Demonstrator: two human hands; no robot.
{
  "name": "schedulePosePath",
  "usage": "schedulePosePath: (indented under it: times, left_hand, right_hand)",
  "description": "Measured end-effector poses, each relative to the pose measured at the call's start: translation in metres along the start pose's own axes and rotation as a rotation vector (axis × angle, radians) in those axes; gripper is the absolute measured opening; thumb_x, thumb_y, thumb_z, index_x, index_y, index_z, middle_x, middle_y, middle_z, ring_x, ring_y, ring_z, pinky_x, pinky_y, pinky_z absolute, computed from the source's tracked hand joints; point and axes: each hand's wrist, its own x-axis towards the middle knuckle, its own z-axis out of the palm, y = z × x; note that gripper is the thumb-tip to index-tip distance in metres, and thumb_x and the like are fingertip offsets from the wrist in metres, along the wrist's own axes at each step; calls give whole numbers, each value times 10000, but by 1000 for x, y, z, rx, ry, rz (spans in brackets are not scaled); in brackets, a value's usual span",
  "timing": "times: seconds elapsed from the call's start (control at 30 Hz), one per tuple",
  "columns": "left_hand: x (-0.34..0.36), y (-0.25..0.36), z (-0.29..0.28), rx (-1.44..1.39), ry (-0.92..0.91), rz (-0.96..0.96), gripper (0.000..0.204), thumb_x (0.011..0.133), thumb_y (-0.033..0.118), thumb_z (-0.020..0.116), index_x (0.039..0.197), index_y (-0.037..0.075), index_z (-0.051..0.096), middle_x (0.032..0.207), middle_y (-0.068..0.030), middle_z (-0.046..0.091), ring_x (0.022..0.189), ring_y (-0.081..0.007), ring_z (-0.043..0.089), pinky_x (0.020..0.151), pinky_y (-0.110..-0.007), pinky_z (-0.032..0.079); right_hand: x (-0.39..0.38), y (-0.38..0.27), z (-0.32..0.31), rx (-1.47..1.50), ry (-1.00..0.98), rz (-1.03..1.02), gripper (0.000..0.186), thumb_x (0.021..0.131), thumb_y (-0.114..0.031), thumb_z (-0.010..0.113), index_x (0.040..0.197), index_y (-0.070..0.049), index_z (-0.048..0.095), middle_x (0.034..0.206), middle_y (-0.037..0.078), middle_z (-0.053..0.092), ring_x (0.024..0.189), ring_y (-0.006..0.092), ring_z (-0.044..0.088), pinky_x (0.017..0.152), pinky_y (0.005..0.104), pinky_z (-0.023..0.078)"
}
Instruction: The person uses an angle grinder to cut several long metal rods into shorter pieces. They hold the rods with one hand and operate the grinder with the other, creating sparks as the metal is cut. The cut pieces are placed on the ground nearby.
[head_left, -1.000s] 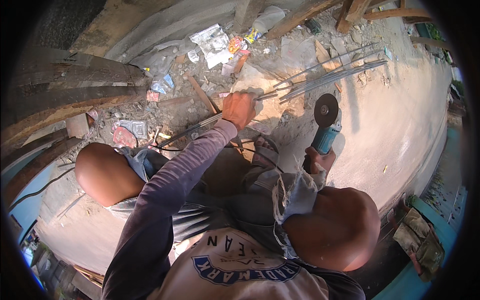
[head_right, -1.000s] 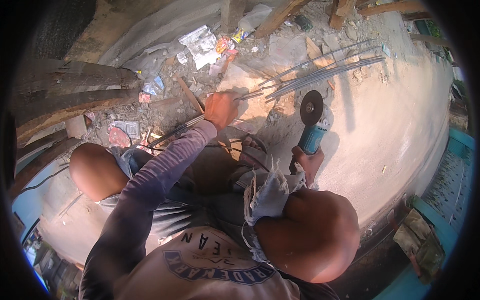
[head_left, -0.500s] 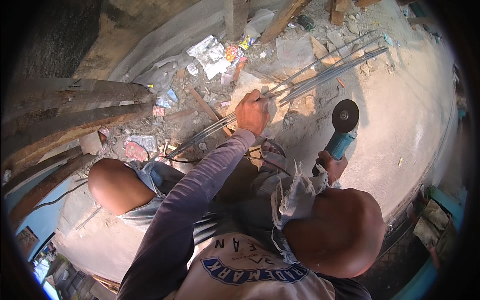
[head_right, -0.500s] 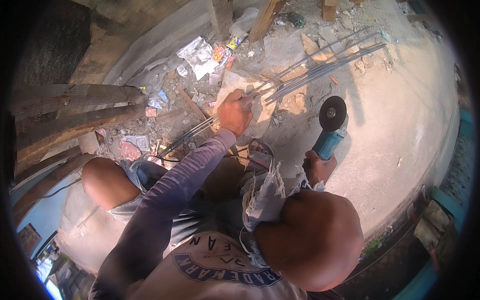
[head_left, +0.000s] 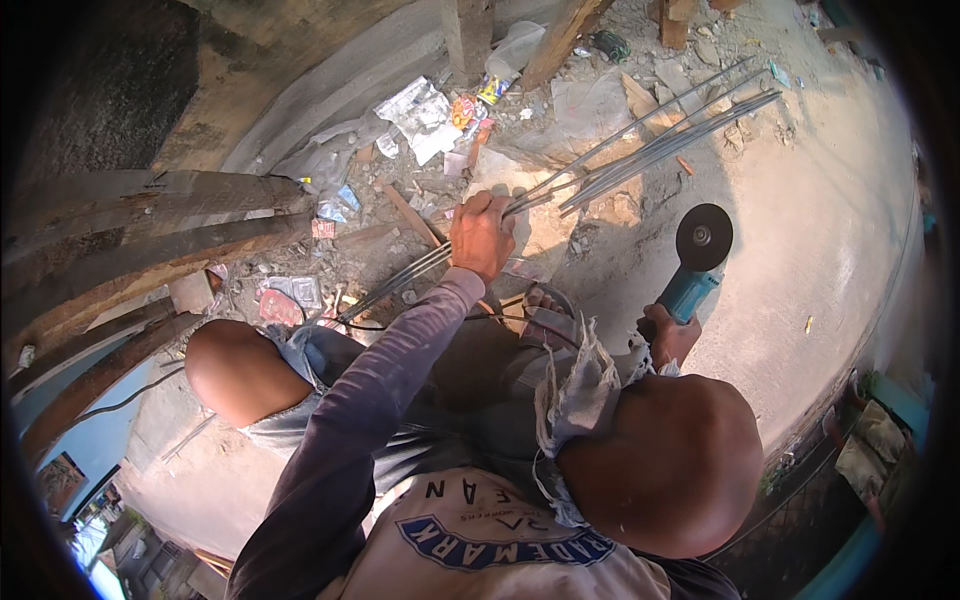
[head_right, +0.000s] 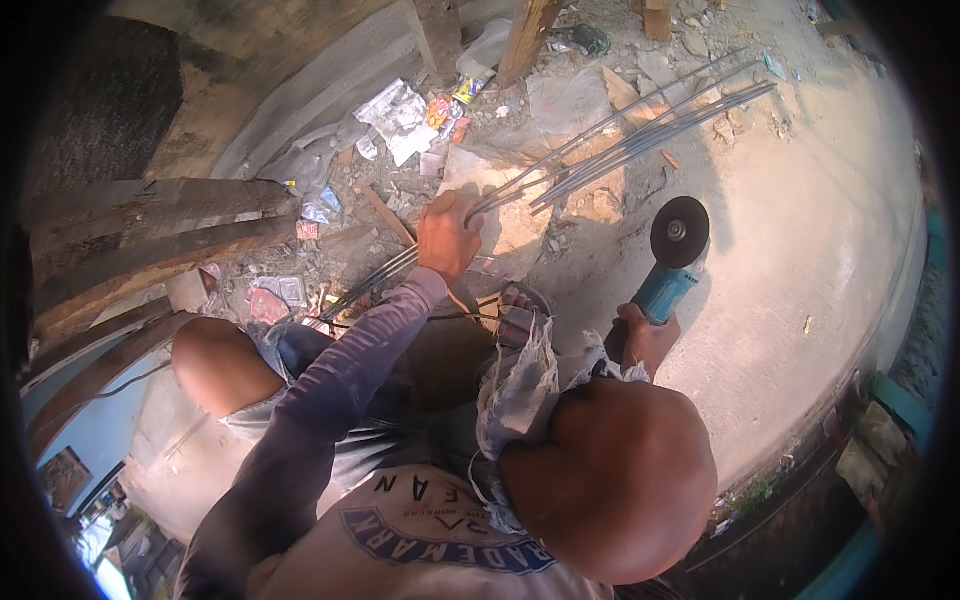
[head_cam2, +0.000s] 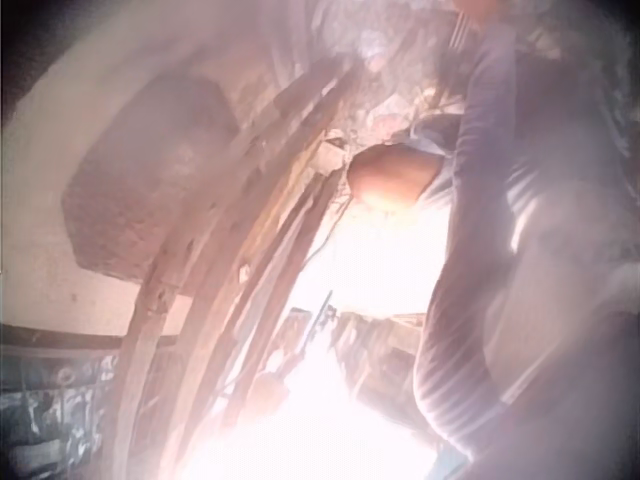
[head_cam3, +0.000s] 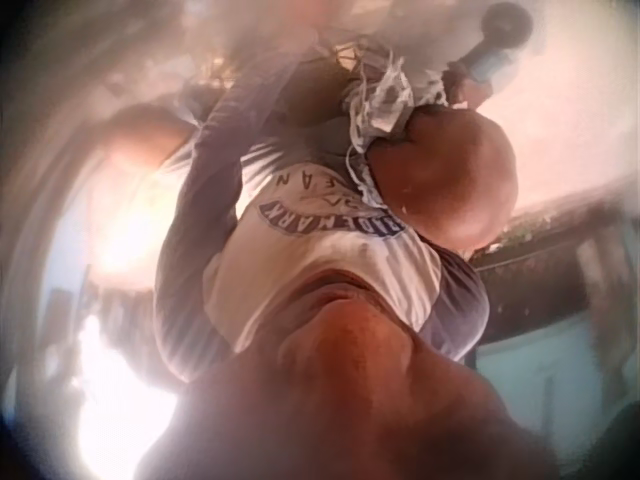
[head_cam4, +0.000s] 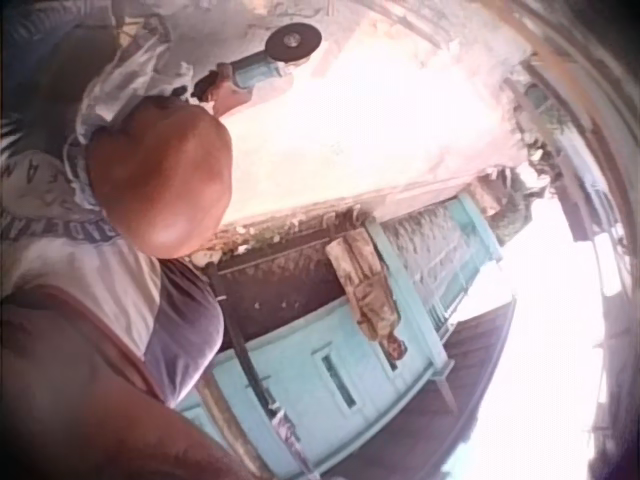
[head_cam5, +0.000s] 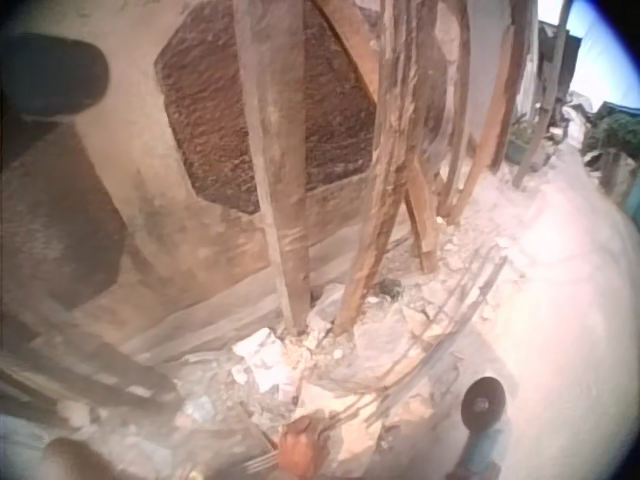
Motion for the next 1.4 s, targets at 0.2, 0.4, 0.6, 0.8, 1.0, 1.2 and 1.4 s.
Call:
schedulePosePath:
  times: [0.2, 0.4, 0.6, 0.8, 1.0, 1.2, 1.4]
  left_hand:
    - [-85, -72, -65, 200, -242, -258, 806, 945, 541, 824, 1539, 66, 559, 1439, -204, 620, 1347, -428, 597, 1101, -559, 455]
    - [-120, -140, -116, 240, -705, -577, 737, 1053, 585, 671, 1450, -27, 561, 1256, -360, 727, 1202, -559, 690, 1026, -618, 529]
    - [-130, -140, -128, 213, -658, -336, 482, 1117, 472, 603, 1238, 6, 632, 1005, -332, 743, 1004, -578, 710, 865, -646, 542]
    - [-63, -66, -94, 25, -487, -129, 469, 1117, 476, 604, 1199, 18, 658, 876, -304, 724, 915, -561, 714, 794, -630, 536]
    - [17, 11, -31, -165, -312, -24, 488, 1151, 453, 564, 1046, 12, 746, 794, -232, 707, 739, -395, 712, 715, -486, 531]
    - [118, 81, 47, -165, -353, 40, 458, 1158, 400, 543, 1071, -10, 728, 896, -276, 755, 884, -514, 733, 798, -565, 555]
    - [225, 182, 148, -130, -377, 132, 500, 1147, 400, 549, 1007, -35, 753, 974, -296, 771, 966, -527, 735, 864, -578, 560]
  right_hand:
    - [7, 8, -4, 28, 16, 90, 348, 711, -86, 823, 1000, 36, 672, 764, 144, 723, 621, 271, 706, 649, 398, 577]
    - [9, 3, -9, 67, 38, 125, 333, 743, -76, 813, 1021, 26, 660, 815, 133, 724, 630, 248, 702, 626, 376, 566]
    - [4, -1, -23, 187, 117, 148, 327, 735, -83, 818, 991, 21, 642, 792, 121, 687, 627, 252, 705, 619, 388, 578]
    - [-2, 3, -44, 241, 126, 130, 317, 740, -88, 805, 978, 25, 628, 815, 123, 678, 639, 266, 713, 634, 392, 603]
    - [-24, 7, -82, 228, 179, 119, 354, 721, -95, 804, 1002, 33, 632, 822, 116, 673, 644, 258, 704, 659, 384, 614]
    - [-37, 28, -118, 198, 300, 222, 312, 724, -98, 800, 959, 22, 632, 809, 124, 686, 650, 257, 717, 668, 390, 622]
    - [-39, 52, -138, 270, 372, 335, 285, 737, -69, 783, 950, 35, 623, 800, 126, 688, 640, 258, 716, 651, 391, 619]
